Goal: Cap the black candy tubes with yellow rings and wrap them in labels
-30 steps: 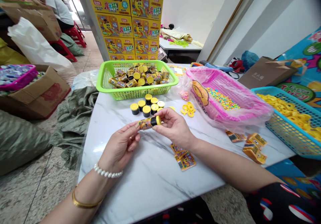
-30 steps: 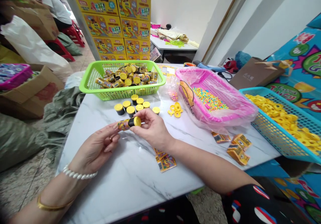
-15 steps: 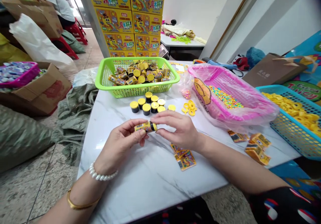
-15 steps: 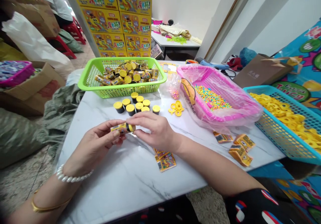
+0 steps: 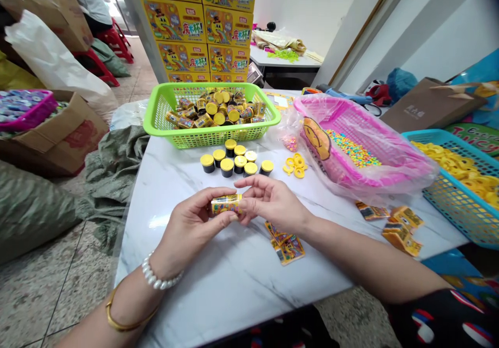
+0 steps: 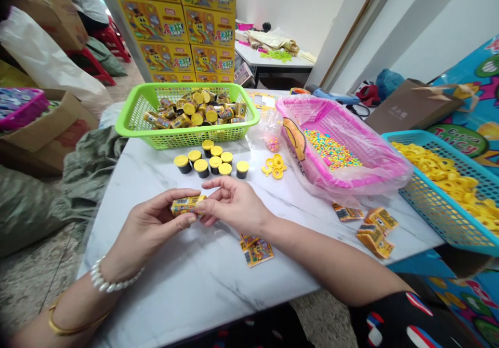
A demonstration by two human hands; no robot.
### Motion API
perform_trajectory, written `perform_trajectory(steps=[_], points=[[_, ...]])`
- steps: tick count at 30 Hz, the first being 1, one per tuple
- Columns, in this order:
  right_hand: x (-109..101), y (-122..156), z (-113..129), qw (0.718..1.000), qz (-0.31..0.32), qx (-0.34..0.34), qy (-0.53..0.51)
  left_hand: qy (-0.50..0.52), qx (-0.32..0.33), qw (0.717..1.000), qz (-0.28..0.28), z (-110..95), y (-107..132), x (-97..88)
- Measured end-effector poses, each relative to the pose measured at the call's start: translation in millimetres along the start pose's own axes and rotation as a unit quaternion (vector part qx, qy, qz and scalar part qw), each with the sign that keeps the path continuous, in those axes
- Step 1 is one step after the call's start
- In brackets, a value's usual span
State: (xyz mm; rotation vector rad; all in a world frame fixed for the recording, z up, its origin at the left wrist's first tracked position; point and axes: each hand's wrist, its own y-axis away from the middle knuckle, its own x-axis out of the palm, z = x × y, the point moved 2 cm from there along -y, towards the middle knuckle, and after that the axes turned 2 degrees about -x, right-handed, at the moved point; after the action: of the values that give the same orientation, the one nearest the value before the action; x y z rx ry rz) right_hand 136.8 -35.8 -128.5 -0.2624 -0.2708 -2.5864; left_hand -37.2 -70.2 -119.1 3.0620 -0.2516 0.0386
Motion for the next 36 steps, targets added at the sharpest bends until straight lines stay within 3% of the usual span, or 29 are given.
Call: perform_trajectory(steps=[6, 10, 20, 24, 28, 31, 34, 36], points=[[-5.6, -5.1, 8.8, 0.996, 0.074, -0.039, 0.022, 0.124, -0.099, 0.986, 0.058, 6.3, -3.4, 0.7], [-3.6, -7.9, 8.8, 0.997, 0.065, -0.034, 0.035, 0.167, -0.129, 0.974, 0.086, 7.4, -2.7, -0.7], [4.9, -17.8, -7.4, 1.000, 0.017, 0.010, 0.002, 0.211, -0.160, 0.961, 0.075, 11.2, -0.9, -2.8], [5.3, -23.4, -7.1, 0.999, -0.004, -0.023, 0.049, 0.234, -0.177, 0.954, 0.069, 13.5, -3.3, -4.5], [7.6, -16.8, 2.6, 0.990, 0.020, -0.050, 0.134, 0.239, -0.174, 0.954, 0.056, 15.1, -5.6, -7.0], [13.1, -10.8, 17.2, 0.947, 0.035, -0.109, 0.299, 0.232, -0.167, 0.957, 0.040, 14.2, -5.5, -8.1], [19.4, -25.0, 46.0, 0.859, 0.038, -0.204, 0.468, 0.227, -0.173, 0.958, 0.024, 11.3, -4.0, -8.2], [14.4, -50.0, 76.5, 0.814, -0.028, -0.253, 0.521, 0.215, -0.179, 0.960, 0.007, 9.7, -3.4, -8.6]])
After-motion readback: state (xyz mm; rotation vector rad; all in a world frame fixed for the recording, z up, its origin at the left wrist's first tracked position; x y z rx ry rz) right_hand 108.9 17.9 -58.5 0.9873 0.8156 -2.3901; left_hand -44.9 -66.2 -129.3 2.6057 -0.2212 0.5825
